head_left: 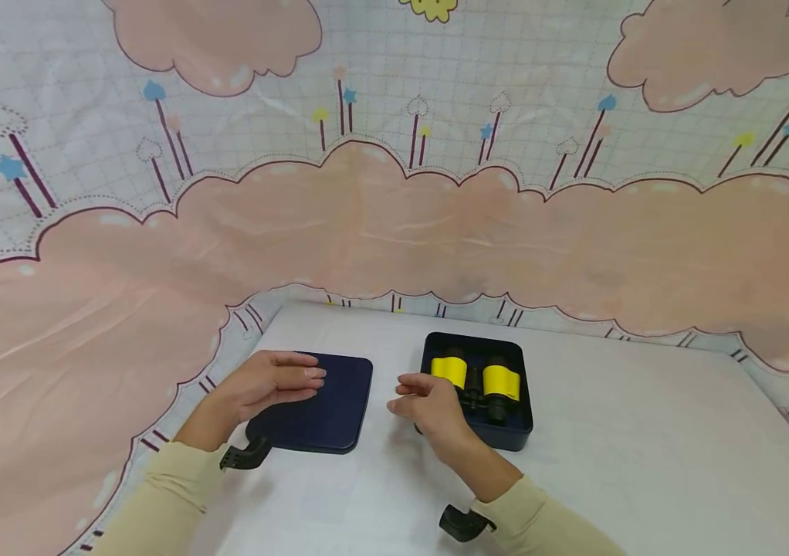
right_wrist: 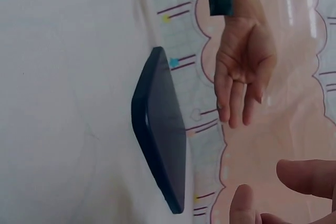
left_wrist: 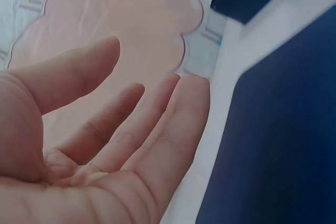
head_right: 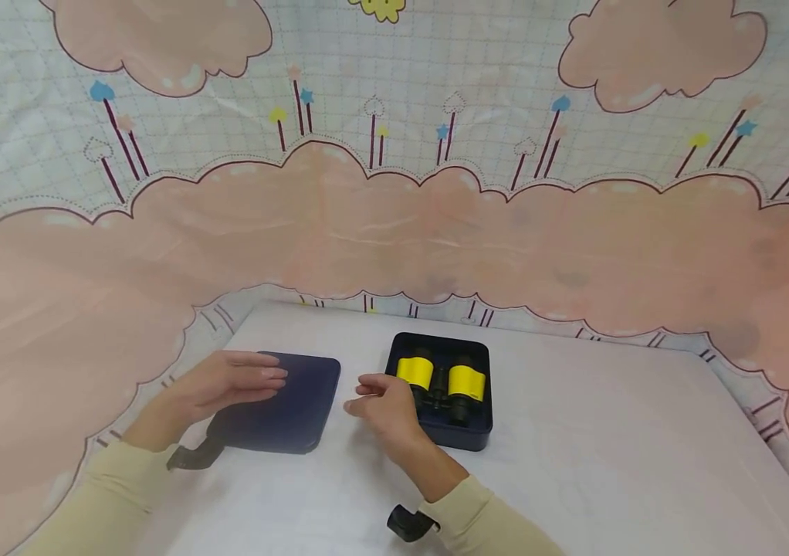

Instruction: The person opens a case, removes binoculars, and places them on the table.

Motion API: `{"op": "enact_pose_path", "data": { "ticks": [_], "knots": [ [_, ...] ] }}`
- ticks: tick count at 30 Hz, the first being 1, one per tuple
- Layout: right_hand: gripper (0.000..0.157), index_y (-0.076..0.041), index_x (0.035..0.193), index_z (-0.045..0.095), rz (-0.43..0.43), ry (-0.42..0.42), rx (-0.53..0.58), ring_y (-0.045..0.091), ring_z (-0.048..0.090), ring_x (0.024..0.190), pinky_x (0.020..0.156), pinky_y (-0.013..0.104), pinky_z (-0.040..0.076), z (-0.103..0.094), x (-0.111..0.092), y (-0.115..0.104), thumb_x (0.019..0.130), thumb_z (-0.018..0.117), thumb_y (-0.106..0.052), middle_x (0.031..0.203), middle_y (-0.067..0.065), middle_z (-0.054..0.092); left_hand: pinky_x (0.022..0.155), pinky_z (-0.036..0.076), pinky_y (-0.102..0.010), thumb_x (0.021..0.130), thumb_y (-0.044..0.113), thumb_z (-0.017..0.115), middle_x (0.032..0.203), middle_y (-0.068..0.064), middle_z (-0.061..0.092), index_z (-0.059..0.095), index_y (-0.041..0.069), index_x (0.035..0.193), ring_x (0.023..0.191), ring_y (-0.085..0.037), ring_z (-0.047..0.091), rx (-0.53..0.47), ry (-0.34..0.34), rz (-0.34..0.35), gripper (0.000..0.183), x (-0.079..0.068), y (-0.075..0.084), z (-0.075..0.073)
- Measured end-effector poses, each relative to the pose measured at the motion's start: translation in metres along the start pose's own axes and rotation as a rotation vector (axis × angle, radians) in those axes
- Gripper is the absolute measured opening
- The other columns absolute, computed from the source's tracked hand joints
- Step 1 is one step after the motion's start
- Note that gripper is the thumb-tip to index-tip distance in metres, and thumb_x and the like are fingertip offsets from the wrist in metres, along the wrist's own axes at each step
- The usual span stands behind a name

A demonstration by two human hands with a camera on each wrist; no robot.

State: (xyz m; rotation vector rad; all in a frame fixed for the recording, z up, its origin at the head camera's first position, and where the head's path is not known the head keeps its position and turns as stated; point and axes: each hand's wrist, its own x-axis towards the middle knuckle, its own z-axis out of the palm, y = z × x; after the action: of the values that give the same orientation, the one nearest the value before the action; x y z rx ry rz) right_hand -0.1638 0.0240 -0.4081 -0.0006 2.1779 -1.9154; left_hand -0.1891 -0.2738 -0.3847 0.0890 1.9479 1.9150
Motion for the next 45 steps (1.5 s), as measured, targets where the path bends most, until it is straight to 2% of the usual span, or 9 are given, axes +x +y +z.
{"op": "enact_pose_path", "data": {
  "ticks": [8, 15, 20, 25, 35, 39, 42, 45],
  "knots": [
    [0.046, -0.002, 0.134, 0.066, -0.008, 0.037, -0.001, 0.020, 0.063, 0.105, 0.103, 0.035, 0.058, -0.021, 0.001, -0.004, 0.090, 0.079, -0.005, 0.124, 0.017, 0.067, 0.099, 0.060, -0.035, 0.102, 0.008, 0.065, 0.148, -0.031, 0.057, 0.039, -0.014, 0.151, 0.115, -0.020, 0.074, 0.023, -0.024, -0.016, 0.060, 0.015, 0.011, 0.023],
    [0.047, -0.003, 0.137, 0.065, 0.004, 0.089, -0.035, 0.022, 0.068, 0.108, 0.112, 0.049, 0.052, -0.043, 0.000, -0.009, 0.091, 0.077, -0.002, 0.127, 0.016, 0.069, 0.101, 0.059, -0.040, 0.102, 0.006, 0.063, 0.148, -0.033, 0.055, 0.039, -0.013, 0.152, 0.117, -0.025, 0.073, 0.006, -0.083, -0.014, 0.059, 0.029, 0.015, 0.048],
    [0.050, -0.005, 0.139, 0.064, 0.000, 0.115, -0.062, 0.026, 0.065, 0.113, 0.110, 0.044, 0.055, -0.059, 0.004, -0.012, 0.091, 0.076, -0.001, 0.130, 0.015, 0.068, 0.102, 0.059, -0.042, 0.101, 0.008, 0.066, 0.145, -0.028, 0.061, 0.042, -0.009, 0.153, 0.124, -0.031, 0.070, 0.011, -0.085, -0.046, 0.060, 0.041, 0.018, 0.060],
    [0.051, -0.003, 0.140, 0.063, -0.016, 0.130, -0.083, 0.027, 0.065, 0.112, 0.106, 0.040, 0.057, -0.075, 0.009, -0.014, 0.090, 0.074, 0.004, 0.133, 0.020, 0.065, 0.102, 0.059, -0.044, 0.101, 0.008, 0.066, 0.149, -0.028, 0.057, 0.045, -0.006, 0.152, 0.127, -0.034, 0.068, 0.029, -0.076, -0.081, 0.057, 0.051, 0.020, 0.074],
    [0.052, 0.001, 0.139, 0.061, -0.028, 0.102, -0.153, 0.023, 0.066, 0.104, 0.103, 0.038, 0.059, -0.096, 0.019, -0.009, 0.090, 0.075, 0.004, 0.133, 0.023, 0.064, 0.103, 0.059, -0.045, 0.099, 0.013, 0.071, 0.145, -0.027, 0.059, 0.051, 0.000, 0.150, 0.120, -0.032, 0.068, 0.077, -0.070, -0.135, 0.056, 0.077, 0.007, 0.106],
    [0.051, 0.002, 0.139, 0.061, -0.015, 0.081, -0.189, 0.026, 0.066, 0.107, 0.103, 0.039, 0.059, -0.105, 0.022, -0.007, 0.090, 0.076, 0.001, 0.132, 0.023, 0.064, 0.108, 0.055, -0.050, 0.099, 0.010, 0.071, 0.140, -0.023, 0.061, 0.051, -0.001, 0.150, 0.122, -0.031, 0.065, 0.081, -0.046, -0.160, 0.056, 0.082, 0.001, 0.116],
    [0.051, 0.002, 0.139, 0.061, -0.010, 0.075, -0.237, 0.029, 0.064, 0.111, 0.104, 0.041, 0.058, -0.112, 0.025, -0.005, 0.090, 0.077, 0.000, 0.133, 0.023, 0.064, 0.111, 0.052, -0.053, 0.098, 0.007, 0.070, 0.138, -0.021, 0.062, 0.050, -0.001, 0.150, 0.125, -0.035, 0.063, 0.082, -0.043, -0.169, 0.056, 0.085, -0.004, 0.122],
    [0.052, 0.001, 0.139, 0.062, -0.008, 0.075, -0.297, 0.033, 0.061, 0.117, 0.108, 0.046, 0.056, -0.117, 0.028, -0.003, 0.089, 0.078, -0.003, 0.135, 0.022, 0.064, 0.110, 0.053, -0.053, 0.097, 0.006, 0.072, 0.135, -0.022, 0.063, 0.050, -0.002, 0.149, 0.121, -0.035, 0.065, 0.084, -0.041, -0.176, 0.058, 0.088, -0.008, 0.128]
  ]
}}
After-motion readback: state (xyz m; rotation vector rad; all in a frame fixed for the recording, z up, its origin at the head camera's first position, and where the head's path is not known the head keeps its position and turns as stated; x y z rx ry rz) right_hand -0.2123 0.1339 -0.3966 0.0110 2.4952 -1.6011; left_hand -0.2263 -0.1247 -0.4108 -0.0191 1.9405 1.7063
